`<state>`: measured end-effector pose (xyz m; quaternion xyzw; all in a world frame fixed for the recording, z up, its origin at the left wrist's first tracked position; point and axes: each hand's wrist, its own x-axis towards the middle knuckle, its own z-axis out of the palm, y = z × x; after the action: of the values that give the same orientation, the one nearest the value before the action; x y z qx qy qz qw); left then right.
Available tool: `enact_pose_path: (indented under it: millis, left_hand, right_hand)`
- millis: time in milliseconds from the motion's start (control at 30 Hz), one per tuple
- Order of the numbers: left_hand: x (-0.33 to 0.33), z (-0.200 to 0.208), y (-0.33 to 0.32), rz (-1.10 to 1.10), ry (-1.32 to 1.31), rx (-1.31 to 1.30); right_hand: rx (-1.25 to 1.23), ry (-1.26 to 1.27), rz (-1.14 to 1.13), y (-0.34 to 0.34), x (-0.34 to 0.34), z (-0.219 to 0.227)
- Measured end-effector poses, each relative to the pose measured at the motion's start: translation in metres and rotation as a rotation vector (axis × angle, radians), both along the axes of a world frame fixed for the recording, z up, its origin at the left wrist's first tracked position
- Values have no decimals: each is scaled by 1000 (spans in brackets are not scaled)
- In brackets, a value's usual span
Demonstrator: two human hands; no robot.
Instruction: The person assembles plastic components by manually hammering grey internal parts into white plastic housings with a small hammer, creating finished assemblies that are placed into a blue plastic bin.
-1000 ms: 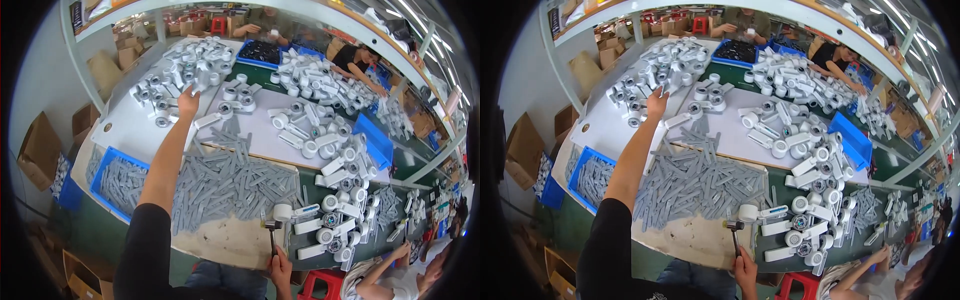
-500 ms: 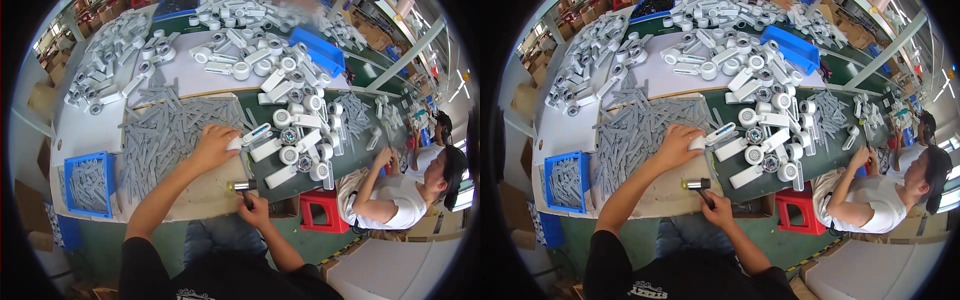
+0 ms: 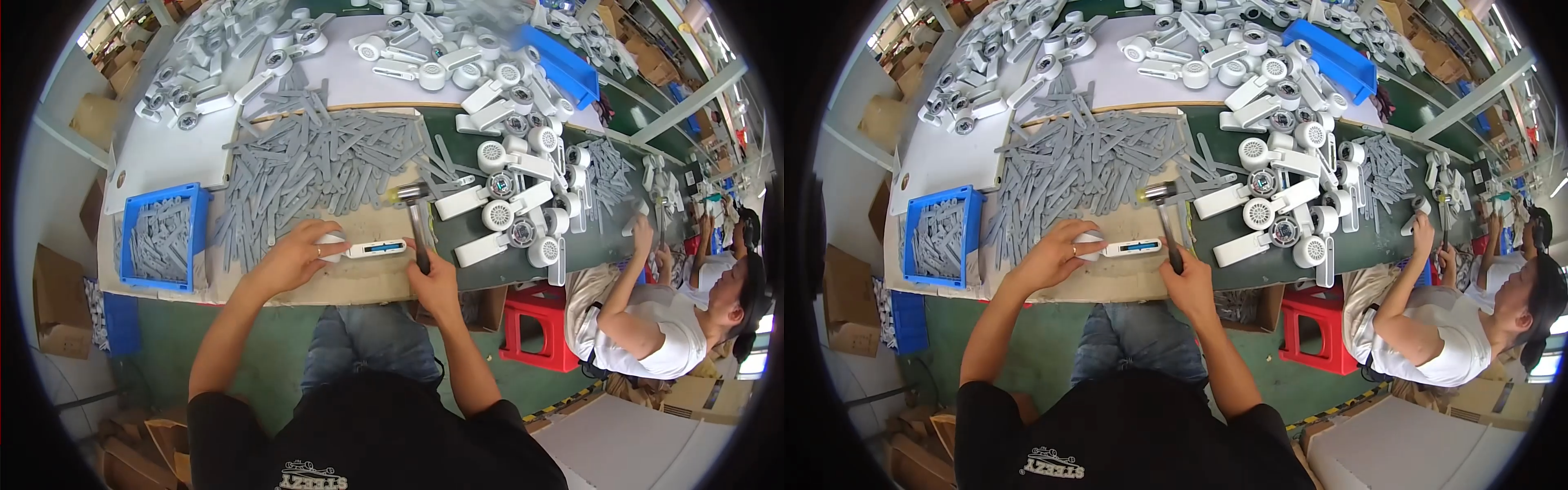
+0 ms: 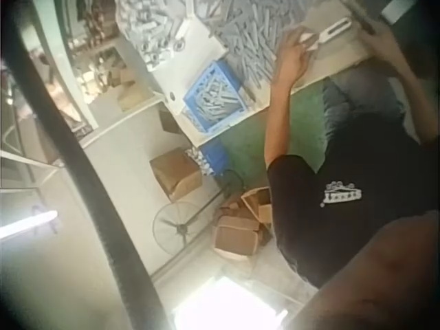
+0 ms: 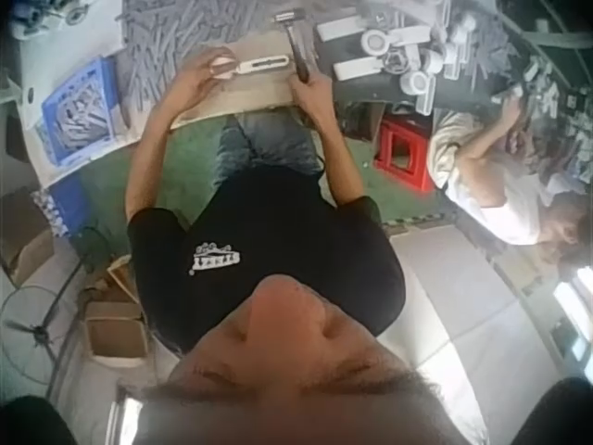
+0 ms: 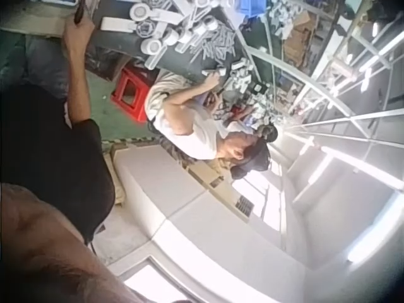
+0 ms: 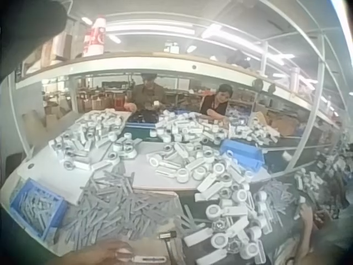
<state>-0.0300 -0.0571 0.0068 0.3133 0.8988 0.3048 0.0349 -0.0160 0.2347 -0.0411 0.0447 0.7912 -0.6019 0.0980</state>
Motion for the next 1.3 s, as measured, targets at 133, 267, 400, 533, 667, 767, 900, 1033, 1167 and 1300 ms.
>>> enact_pose_path:
  millis: [133, 267, 400, 533, 667, 767, 900, 1033, 1167, 1300]
  left_hand:
    - [1, -2, -5, 12, 19, 4]
    - [-2, -2, -6, 13, 38, 26]
    - [-2, -5, -10, -3, 16, 30]
    - [-1, 1, -12, 25, 64, -74]
    - [20, 14, 16, 218, 221, 89]
    - [47, 6, 51, 427, -154, 383]
    - [60, -16, 123, 539, -362, 780]
    - [64, -31, 145, 489, -602, 1128]
    - [61, -28, 107, 359, 481, 447]
    - [71, -16, 81, 212, 650, 163]
  right_hand:
    - [8, -44, 48, 0, 4, -9]
    - [84, 17, -159, -4, 11, -2]
    - [352, 222, -245, 1, 6, -10]
    - [522, 180, -214, -10, -7, -3]
    - [613, 204, -216, -13, -5, -3]
    - [475, 329, -314, -4, 0, -9]
    - [218, 261, -340, -6, 37, 18]
    - [333, 389, -158, -11, 73, 19]
    - [-234, 140, -68, -4, 83, 20]
    - [-432, -155, -47, -13, 77, 41]
